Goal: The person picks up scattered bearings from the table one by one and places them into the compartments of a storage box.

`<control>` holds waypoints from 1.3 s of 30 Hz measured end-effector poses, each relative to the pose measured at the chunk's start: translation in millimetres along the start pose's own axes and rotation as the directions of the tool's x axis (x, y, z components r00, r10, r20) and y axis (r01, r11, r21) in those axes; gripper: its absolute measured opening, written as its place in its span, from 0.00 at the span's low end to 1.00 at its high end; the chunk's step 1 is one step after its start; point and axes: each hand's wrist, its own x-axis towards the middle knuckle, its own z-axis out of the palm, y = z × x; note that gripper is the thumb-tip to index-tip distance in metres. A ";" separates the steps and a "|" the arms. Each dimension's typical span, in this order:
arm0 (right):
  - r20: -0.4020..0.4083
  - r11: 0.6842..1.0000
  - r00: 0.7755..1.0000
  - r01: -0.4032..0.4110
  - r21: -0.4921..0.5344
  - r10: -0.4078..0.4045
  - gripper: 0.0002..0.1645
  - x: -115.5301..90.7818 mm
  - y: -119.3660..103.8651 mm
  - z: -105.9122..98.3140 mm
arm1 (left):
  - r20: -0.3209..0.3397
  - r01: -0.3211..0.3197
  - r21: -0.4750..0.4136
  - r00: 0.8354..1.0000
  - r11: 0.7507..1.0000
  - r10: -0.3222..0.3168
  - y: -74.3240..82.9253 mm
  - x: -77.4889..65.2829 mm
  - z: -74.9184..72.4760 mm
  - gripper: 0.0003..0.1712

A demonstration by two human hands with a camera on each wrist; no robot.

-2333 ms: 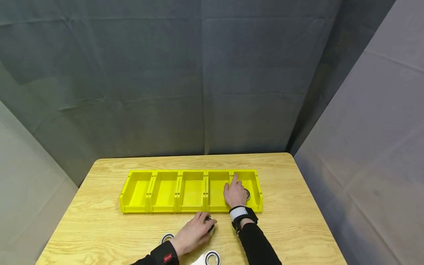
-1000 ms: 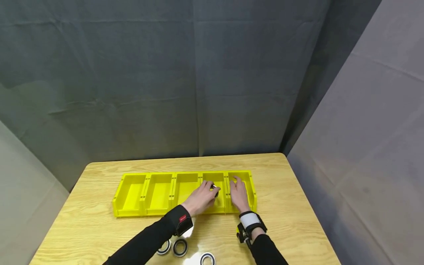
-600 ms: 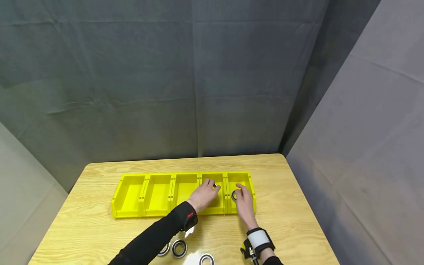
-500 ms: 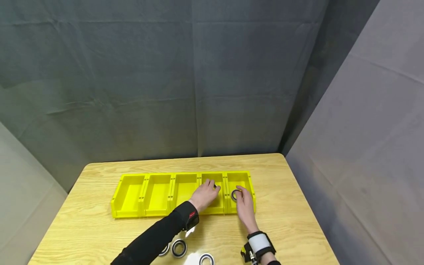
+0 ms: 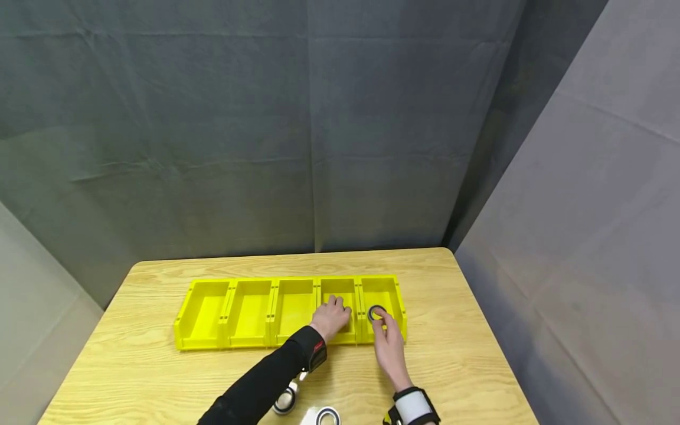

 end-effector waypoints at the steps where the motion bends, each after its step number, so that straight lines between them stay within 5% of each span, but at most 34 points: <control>1: 0.000 1.000 1.000 0.002 -0.002 -0.002 0.24 0.1 0.1 0.0 | -0.003 0.006 -0.001 1.000 1.000 -0.006 0.9 0.1 0.7 0.08; 13: -0.008 1.000 1.000 0.009 -0.003 -0.009 0.24 3.1 1.0 -0.6 | 0.083 0.003 -0.011 0.997 1.000 -0.002 8.5 0.8 -0.6 0.10; 24: -0.016 1.000 1.000 -0.012 -0.003 0.012 0.23 5.4 -1.1 -1.9 | -0.123 -0.130 -0.068 0.985 0.989 0.120 -11.7 -11.8 -9.9 0.11; 31: -0.024 1.000 1.000 -0.004 0.008 0.004 0.23 8.4 -1.5 -6.4 | -0.193 -0.099 -0.170 0.979 0.980 0.065 -47.3 -31.6 -21.2 0.12; 39: 0.000 1.000 1.000 -0.028 -0.005 0.028 0.23 6.7 -1.1 -7.3 | -0.332 -0.076 -0.307 0.943 0.949 -0.032 -72.1 -73.3 -17.7 0.15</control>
